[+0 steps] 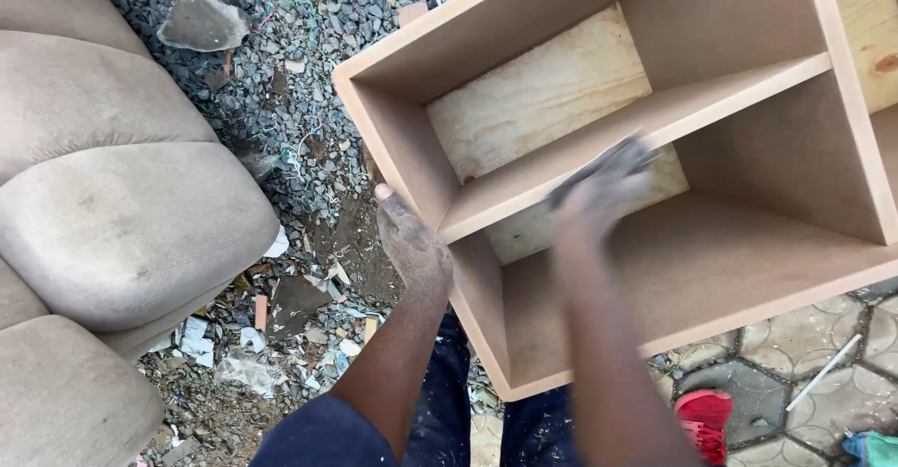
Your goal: Manually sanding the interior surfaces and edges of a wooden shelf unit to smooth the wood.
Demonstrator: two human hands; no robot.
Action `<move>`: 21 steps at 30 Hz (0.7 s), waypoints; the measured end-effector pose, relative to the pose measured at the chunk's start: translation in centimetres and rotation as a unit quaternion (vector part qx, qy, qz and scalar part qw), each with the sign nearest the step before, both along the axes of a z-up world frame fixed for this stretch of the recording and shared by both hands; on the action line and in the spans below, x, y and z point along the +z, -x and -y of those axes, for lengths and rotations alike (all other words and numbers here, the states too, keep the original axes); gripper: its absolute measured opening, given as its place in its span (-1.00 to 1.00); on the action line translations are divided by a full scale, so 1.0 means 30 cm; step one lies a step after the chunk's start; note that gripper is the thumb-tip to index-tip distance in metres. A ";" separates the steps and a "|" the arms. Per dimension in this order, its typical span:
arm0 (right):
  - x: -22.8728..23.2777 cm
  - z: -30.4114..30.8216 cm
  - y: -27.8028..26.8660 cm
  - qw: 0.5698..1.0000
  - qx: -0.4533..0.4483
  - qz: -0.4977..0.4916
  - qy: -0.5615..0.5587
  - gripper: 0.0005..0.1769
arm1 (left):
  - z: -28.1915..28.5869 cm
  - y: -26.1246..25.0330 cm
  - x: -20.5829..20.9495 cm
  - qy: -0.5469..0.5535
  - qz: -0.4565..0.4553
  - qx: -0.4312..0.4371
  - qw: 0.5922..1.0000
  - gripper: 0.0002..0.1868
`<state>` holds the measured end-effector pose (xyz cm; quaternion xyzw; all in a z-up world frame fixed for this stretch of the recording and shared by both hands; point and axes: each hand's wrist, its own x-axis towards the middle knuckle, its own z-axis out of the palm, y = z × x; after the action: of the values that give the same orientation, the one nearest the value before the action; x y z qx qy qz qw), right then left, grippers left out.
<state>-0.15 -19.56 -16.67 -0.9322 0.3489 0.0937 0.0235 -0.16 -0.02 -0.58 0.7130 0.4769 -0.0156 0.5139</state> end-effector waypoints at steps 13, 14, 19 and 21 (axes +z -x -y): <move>0.169 -0.203 0.187 0.939 0.052 0.158 -0.301 -0.33 | -0.012 0.049 -0.054 -0.321 0.074 -0.221 0.918 -0.47; 0.046 -0.107 0.198 0.949 0.103 0.144 -0.263 -0.35 | -0.010 0.047 -0.061 -0.366 0.053 -0.250 0.895 -0.43; 0.370 0.067 -0.043 0.905 -0.108 0.320 -0.258 -0.51 | 0.017 0.033 -0.015 -0.410 0.132 -0.306 0.849 -0.35; 0.447 -0.019 -0.041 0.875 -0.153 0.347 -0.303 -0.44 | 0.043 0.015 -0.012 -0.397 0.160 -0.311 0.849 -0.33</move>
<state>1.06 -18.98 -3.27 -0.7872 0.4113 -0.1391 0.4380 -0.63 -1.30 -0.94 0.9598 0.1071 0.1306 0.2243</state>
